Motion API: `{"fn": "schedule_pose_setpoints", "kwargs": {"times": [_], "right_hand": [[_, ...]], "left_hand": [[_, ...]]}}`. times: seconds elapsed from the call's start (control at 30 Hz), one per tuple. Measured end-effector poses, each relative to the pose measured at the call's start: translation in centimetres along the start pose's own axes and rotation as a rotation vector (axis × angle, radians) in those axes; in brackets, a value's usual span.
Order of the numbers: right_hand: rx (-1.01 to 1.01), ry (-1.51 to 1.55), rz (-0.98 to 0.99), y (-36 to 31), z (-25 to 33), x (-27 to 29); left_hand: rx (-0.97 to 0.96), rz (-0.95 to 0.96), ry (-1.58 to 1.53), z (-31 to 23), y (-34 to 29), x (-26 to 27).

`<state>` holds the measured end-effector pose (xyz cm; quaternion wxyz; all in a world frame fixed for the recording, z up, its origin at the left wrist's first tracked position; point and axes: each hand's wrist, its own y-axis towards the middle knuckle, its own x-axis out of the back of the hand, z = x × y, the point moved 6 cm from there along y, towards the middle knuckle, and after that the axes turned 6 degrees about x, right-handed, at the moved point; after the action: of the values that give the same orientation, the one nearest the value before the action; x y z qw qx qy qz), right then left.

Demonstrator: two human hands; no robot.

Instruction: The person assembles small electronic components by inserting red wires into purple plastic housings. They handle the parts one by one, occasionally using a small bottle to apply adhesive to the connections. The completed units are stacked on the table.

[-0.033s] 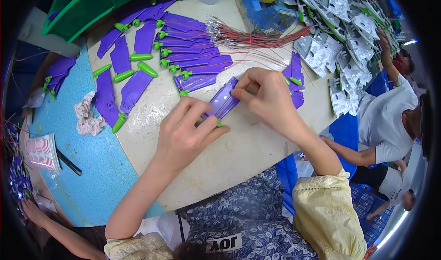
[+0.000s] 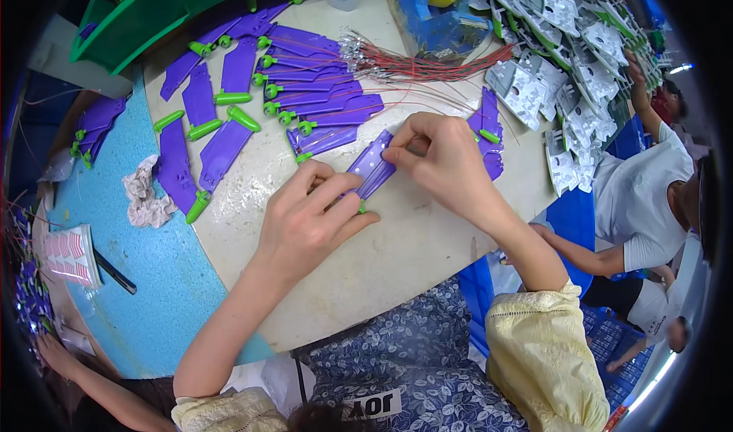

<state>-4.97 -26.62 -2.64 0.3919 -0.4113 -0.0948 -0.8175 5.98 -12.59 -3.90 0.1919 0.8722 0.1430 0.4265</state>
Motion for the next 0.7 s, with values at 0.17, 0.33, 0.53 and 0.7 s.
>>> {"fn": "schedule_pose_setpoints", "kwargs": {"times": [0.17,0.33,0.53,0.7], "right_hand": [[0.634,-0.191,-0.400,-1.1,1.8,3.7],[0.116,0.171,-0.565,6.0,-3.6,13.9],[-0.131,0.875,-0.392,5.7,-5.8,11.7],[-0.127,0.326,-0.295,5.8,-4.7,12.0]], "left_hand": [[-0.008,0.094,-0.009,-0.4,1.3,-0.1],[0.011,0.067,-0.063,-0.4,1.4,-0.2],[0.022,0.087,-0.123,-0.2,1.6,-0.2],[0.062,0.093,-0.136,-0.3,1.7,-0.1]]}}
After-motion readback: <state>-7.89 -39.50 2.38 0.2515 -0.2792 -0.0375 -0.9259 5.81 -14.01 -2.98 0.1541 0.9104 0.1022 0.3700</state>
